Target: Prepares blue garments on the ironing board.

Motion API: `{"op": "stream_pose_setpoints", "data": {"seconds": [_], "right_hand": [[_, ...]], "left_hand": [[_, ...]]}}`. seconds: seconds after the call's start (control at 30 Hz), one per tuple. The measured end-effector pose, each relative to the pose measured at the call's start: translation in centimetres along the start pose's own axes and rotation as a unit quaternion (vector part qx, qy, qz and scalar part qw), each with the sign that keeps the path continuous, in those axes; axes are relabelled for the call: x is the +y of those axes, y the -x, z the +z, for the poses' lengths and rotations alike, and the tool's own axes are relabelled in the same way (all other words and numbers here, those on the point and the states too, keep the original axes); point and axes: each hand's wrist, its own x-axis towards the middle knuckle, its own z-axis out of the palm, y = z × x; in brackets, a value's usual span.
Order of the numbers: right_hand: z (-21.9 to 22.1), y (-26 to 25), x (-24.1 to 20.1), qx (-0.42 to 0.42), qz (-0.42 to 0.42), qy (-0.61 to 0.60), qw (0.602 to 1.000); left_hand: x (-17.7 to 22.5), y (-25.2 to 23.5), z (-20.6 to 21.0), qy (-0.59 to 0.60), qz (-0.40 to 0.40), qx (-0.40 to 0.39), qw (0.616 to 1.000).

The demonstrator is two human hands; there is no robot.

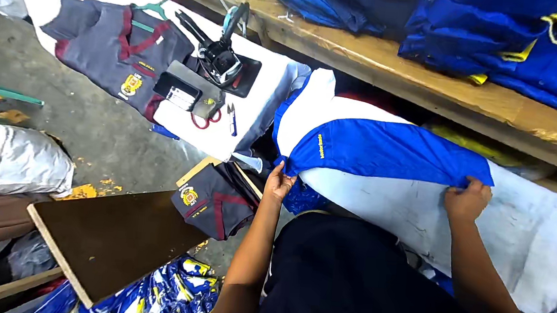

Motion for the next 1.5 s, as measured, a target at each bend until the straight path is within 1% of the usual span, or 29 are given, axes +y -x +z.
{"op": "stream_pose_setpoints", "data": {"seconds": [0.07,0.1,0.13,0.17,0.2,0.23,0.27,0.3,0.33,0.37,0.4,0.47,0.53,0.6,0.67,0.73,0.8,0.9,0.93,0.97,1.07,1.13,1.23,1.3,1.37,1.4,1.47,1.5], "right_hand": [[0.5,1.4,-0.2,0.023,0.008,-0.057,0.998],[0.7,2.3,-0.9,0.020,0.009,-0.112,0.993],[0.9,3.6,-2.0,-0.006,0.020,-0.186,0.982],[1.1,5.2,-3.5,-0.058,0.050,-0.267,0.961],[1.2,6.7,-5.3,-0.147,0.101,-0.349,0.920],[1.3,8.1,-7.0,-0.248,0.140,-0.419,0.862],[1.6,9.2,-8.5,-0.353,0.165,-0.464,0.795],[2.1,10.1,-9.7,-0.448,0.173,-0.487,0.729],[2.8,10.8,-11.0,-0.521,0.172,-0.497,0.672],[3.6,11.4,-12.3,-0.569,0.173,-0.498,0.632],[4.4,12.0,-13.8,-0.596,0.174,-0.496,0.606],[6.4,12.6,-16.6,-0.629,0.167,-0.497,0.574],[8.5,12.8,-19.2,-0.641,0.158,-0.520,0.542],[10.1,13.0,-21.5,-0.628,0.172,-0.574,0.496],[11.0,12.7,-23.1,-0.573,0.211,-0.650,0.452],[11.1,11.7,-23.8,-0.504,0.240,-0.714,0.423],[11.0,10.6,-23.7,-0.436,0.264,-0.761,0.401],[10.6,9.0,-22.5,-0.346,0.310,-0.815,0.347],[10.3,8.4,-22.1,-0.320,0.318,-0.826,0.337],[9.9,7.8,-21.5,-0.296,0.321,-0.834,0.336],[8.9,6.4,-19.1,-0.225,0.304,-0.849,0.368],[8.4,5.2,-17.3,-0.167,0.307,-0.863,0.363],[7.4,3.1,-13.6,-0.089,0.319,-0.875,0.354],[6.9,1.8,-10.3,-0.073,0.301,-0.880,0.360],[6.3,0.2,-7.5,-0.069,0.289,-0.869,0.396],[5.8,-0.6,-6.6,-0.072,0.283,-0.858,0.423],[4.8,-2.9,-5.9,-0.064,0.298,-0.822,0.481],[4.3,-3.9,-5.8,-0.054,0.307,-0.805,0.504]], "left_hand": [[-0.5,0.4,-0.1,0.009,-0.016,-0.008,1.000],[-0.6,0.5,0.0,0.011,-0.022,-0.010,1.000],[-0.6,0.7,0.2,0.012,-0.027,-0.011,1.000],[-0.7,0.9,0.5,0.011,-0.031,-0.009,0.999],[-0.8,1.3,0.9,0.011,-0.036,-0.004,0.999],[-0.9,1.7,1.4,0.017,-0.039,0.000,0.999],[-0.9,2.1,2.1,0.028,-0.040,0.007,0.999],[-0.9,2.5,2.7,0.038,-0.039,0.014,0.998],[-0.7,3.0,3.2,0.043,-0.037,0.019,0.998],[-0.5,3.5,3.5,0.045,-0.036,0.019,0.998],[-0.4,4.0,3.6,0.046,-0.034,0.019,0.998],[-0.1,5.0,3.8,0.046,-0.033,0.016,0.998],[0.1,5.7,3.9,0.044,-0.037,0.017,0.998],[0.2,6.4,3.9,0.036,-0.037,0.024,0.998],[0.3,6.7,3.8,0.029,-0.029,0.029,0.999],[0.4,6.7,3.6,0.029,-0.020,0.023,0.999],[0.4,6.7,3.1,0.014,-0.013,0.020,1.000],[-0.1,6.2,2.1,-0.030,-0.010,0.013,0.999],[-0.2,5.7,1.8,-0.046,-0.012,0.010,0.999],[-0.4,5.3,1.4,-0.063,-0.016,0.007,0.998],[-1.0,3.9,0.2,-0.105,-0.028,0.017,0.994],[-1.4,2.8,-0.4,-0.121,-0.035,0.034,0.991],[-1.8,1.8,-0.4,-0.142,-0.037,0.043,0.988],[-1.9,1.7,-0.5,-0.151,-0.037,0.040,0.987],[-2.2,1.3,-1.8,-0.149,-0.039,0.035,0.987],[-2.3,0.9,-2.4,-0.149,-0.039,0.029,0.988],[-2.3,0.6,-2.5,-0.142,-0.037,0.017,0.989],[-2.2,0.7,-2.4,-0.139,-0.036,0.011,0.990]]}}
